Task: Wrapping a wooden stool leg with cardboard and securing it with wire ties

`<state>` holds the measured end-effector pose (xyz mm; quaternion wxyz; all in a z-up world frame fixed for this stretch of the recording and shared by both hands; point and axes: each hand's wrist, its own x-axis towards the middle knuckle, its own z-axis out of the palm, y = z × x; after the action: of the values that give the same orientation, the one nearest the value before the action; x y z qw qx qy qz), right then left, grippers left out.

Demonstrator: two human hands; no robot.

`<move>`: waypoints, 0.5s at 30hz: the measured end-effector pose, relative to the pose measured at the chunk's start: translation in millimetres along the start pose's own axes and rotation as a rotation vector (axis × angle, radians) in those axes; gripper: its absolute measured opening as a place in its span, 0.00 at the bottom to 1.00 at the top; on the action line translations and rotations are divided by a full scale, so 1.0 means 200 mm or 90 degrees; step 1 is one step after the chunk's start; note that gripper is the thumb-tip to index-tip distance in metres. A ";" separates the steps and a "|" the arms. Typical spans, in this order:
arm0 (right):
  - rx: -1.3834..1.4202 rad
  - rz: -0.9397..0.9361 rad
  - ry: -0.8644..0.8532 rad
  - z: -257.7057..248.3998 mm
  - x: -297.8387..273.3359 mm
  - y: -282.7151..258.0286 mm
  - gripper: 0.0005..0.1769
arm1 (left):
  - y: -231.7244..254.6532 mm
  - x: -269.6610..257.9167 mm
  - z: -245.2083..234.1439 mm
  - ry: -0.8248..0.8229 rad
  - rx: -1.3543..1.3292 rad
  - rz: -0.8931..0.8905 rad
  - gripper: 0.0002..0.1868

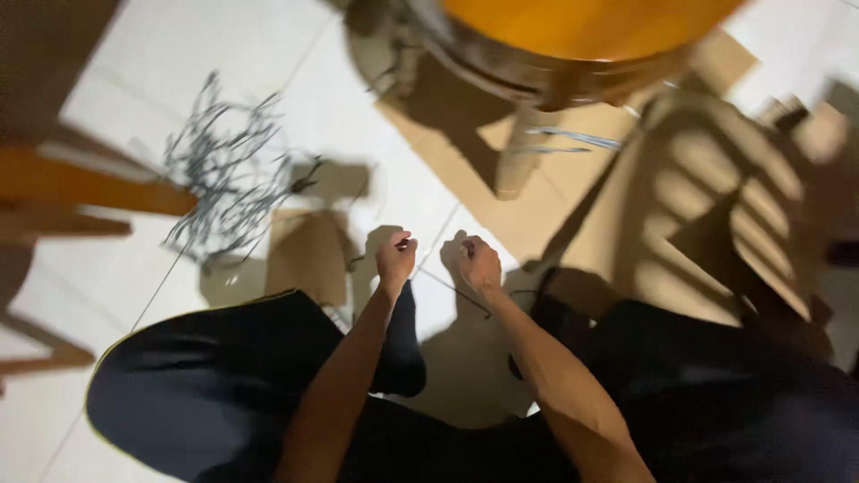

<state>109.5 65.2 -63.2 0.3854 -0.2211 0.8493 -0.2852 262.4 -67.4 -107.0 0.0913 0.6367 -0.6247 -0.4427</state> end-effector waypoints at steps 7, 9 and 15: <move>-0.234 -0.275 -0.157 0.12 -0.27 -0.35 0.33 | -0.21 -0.11 -0.48 0.238 0.089 0.112 0.12; -0.269 -0.286 -0.209 0.14 -0.32 -0.37 0.36 | -0.24 -0.07 -0.56 0.333 0.169 0.189 0.08; -0.340 -0.289 -0.263 0.15 -0.26 -0.26 0.31 | -0.39 0.20 -0.52 0.255 0.256 0.164 0.10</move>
<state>173.2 47.5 -17.4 0.4043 -0.5478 0.7278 -0.0822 382.1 -132.0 -115.7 0.1405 0.6324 -0.7446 -0.1609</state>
